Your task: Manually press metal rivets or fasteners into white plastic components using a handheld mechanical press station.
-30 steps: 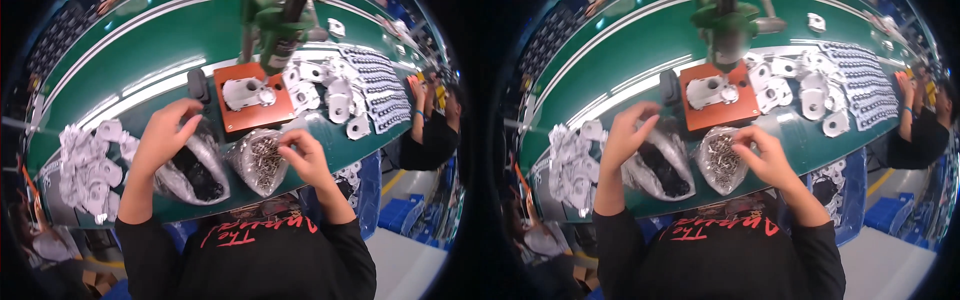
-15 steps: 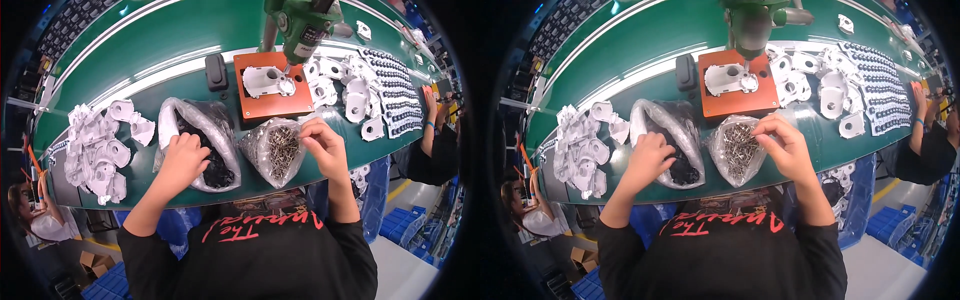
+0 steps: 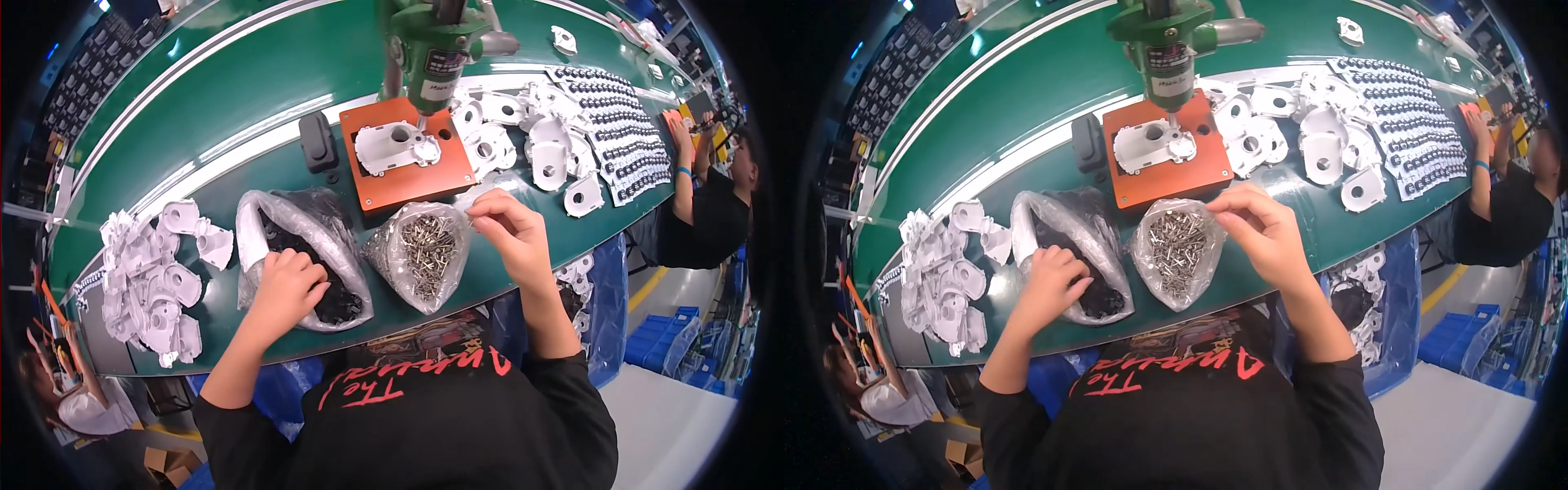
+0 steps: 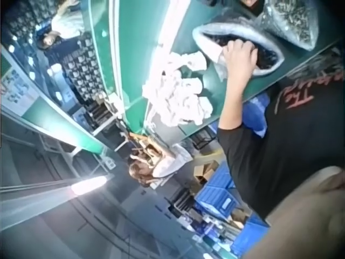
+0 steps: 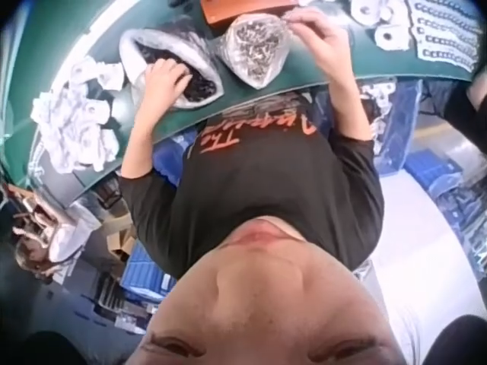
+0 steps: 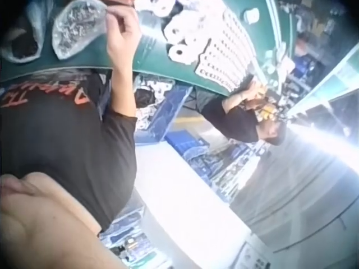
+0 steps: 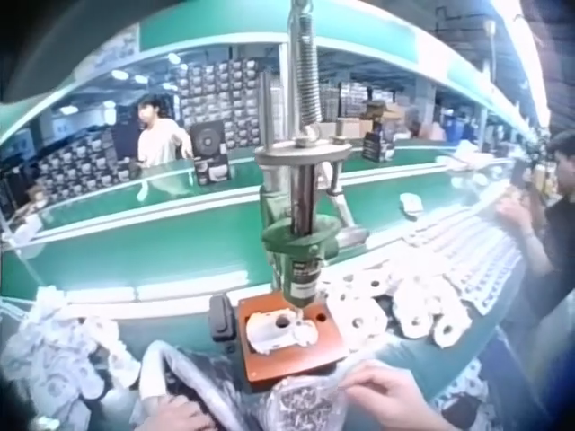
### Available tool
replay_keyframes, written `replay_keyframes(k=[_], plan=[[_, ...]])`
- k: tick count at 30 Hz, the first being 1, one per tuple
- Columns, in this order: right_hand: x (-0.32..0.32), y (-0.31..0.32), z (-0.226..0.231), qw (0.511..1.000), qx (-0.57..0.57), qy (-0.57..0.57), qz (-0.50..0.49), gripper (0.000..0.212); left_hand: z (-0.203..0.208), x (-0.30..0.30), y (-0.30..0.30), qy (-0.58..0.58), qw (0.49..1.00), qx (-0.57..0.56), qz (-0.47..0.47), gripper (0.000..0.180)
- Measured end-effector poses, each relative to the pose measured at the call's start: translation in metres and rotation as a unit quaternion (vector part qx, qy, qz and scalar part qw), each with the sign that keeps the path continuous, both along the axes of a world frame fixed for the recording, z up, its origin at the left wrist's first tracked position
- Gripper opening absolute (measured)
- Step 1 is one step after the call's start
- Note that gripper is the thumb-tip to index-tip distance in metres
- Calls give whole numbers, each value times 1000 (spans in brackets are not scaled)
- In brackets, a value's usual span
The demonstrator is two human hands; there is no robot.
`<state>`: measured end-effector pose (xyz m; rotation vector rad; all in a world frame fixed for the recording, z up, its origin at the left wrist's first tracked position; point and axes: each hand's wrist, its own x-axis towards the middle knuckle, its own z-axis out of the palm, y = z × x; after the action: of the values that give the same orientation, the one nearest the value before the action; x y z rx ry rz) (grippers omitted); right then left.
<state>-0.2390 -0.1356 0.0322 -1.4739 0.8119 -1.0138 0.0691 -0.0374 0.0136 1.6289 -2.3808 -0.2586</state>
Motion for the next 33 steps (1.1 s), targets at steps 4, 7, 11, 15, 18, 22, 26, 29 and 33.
replay_keyframes(k=[4, 7, 11, 15, 18, 22, 26, 29, 33], plan=[[-1, -4, -5, 996, 64, -67, -19, 12, 35, 16, -26, 148, 982, 119, -1, 10], [0, -9, -3, 994, 77, -62, -36, 12, 60, 9, -68, 258, 954, 146, 45, 13], [5, -17, -5, 994, 75, -69, -32, 12, 76, -19, -155, 330, 919, 203, 76, 19], [5, -24, -8, 996, 58, -56, -48, 11, 52, -39, -233, 293, 929, 221, 46, 23], [-4, -26, -12, 994, 67, -44, -72, 11, 32, -53, -264, 221, 955, 198, -28, 30], [-14, -31, -13, 992, 73, -40, -93, 11, 35, -67, -271, 109, 954, 276, -51, 46], [-9, -39, -12, 994, 66, -33, -84, 11, 30, -64, -274, 88, 955, 280, -52, 46], [-1, -50, -9, 995, 62, -16, -77, 10, 34, -65, -270, 111, 952, 276, -73, 45], [21, -69, -3, 992, 112, -26, -44, 9, 20, -57, -273, 103, 962, 248, -53, 40]])
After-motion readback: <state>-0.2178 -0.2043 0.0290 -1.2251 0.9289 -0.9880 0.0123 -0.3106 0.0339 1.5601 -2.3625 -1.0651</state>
